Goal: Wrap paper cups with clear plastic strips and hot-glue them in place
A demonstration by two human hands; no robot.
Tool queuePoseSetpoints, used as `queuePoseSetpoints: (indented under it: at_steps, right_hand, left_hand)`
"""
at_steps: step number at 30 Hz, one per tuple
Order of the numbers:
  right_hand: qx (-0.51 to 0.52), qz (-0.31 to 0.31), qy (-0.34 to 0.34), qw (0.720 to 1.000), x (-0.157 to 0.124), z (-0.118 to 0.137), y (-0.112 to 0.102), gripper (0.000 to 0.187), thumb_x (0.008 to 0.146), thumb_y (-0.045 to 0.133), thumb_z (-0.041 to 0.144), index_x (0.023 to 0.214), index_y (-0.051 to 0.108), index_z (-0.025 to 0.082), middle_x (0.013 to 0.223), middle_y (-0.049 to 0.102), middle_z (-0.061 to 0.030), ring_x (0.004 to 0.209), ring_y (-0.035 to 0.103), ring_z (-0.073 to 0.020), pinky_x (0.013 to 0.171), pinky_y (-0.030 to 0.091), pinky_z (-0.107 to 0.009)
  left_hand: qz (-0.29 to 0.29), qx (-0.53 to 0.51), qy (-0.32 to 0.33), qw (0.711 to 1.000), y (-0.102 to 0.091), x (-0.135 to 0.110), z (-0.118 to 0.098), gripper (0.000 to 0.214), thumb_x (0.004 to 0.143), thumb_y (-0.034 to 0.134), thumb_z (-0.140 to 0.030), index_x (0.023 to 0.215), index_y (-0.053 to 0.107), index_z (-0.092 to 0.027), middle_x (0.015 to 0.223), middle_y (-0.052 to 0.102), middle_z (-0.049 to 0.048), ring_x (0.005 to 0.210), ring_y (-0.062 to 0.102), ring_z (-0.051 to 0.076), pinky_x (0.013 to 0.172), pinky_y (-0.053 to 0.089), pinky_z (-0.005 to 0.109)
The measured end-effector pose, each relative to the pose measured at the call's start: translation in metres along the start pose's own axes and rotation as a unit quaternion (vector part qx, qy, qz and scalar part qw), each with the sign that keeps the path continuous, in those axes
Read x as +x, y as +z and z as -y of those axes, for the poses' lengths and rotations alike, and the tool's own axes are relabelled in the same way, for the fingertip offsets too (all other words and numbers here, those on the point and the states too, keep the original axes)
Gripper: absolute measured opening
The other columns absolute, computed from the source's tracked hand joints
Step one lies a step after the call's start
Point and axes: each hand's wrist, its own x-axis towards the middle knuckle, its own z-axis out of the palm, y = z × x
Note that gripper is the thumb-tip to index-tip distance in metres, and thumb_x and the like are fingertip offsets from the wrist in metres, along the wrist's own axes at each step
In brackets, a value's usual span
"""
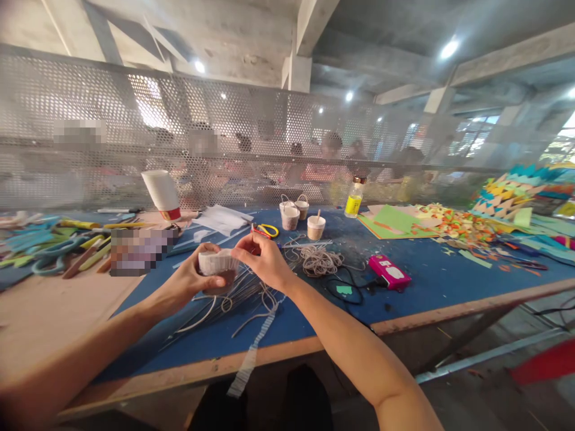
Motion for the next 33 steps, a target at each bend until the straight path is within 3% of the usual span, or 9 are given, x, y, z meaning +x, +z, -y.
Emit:
queuePoseSetpoints:
  at_steps: [12, 23, 33]
  right_hand:
    - [0.032, 0.033, 0.007, 0.999, 0.004, -0.006, 0.0, 0.015, 0.087, 0.071, 0.032, 0.091, 0.069, 0.018, 0.083, 0.069, -0.0004, 0.076, 0.065, -0.0143, 0.08, 0.053, -0.03]
    - [0.037, 0.068, 0.025, 0.997, 0.006, -0.013, 0.001, 0.036, 0.081, 0.076, 0.052, 0.087, 0.071, 0.017, 0.072, 0.066, 0.001, 0.068, 0.061, -0.0136, 0.073, 0.052, -0.029]
    - [0.044, 0.073, 0.039, 0.996, 0.007, -0.02, -0.001, 0.034, 0.079, 0.078, 0.051, 0.086, 0.072, 0.018, 0.076, 0.067, 0.0014, 0.07, 0.061, -0.0121, 0.077, 0.054, -0.029]
  left_hand:
    - [-0.013, -0.031, 0.027, 0.999, -0.001, 0.0, 0.003, 0.065, 0.059, 0.092, -0.023, 0.106, 0.048, -0.023, 0.087, 0.067, -0.0014, 0.071, 0.062, 0.014, 0.06, 0.048, 0.023]
    - [0.035, -0.025, 0.023, 0.999, -0.008, -0.003, 0.002, 0.061, 0.061, 0.09, -0.018, 0.109, 0.052, -0.024, 0.098, 0.07, 0.0012, 0.081, 0.067, 0.017, 0.068, 0.051, 0.027]
    - [0.042, -0.004, 0.045, 0.998, -0.009, -0.001, 0.009, 0.054, 0.067, 0.088, -0.02, 0.108, 0.053, -0.024, 0.092, 0.07, -0.0014, 0.078, 0.066, 0.015, 0.068, 0.051, 0.024]
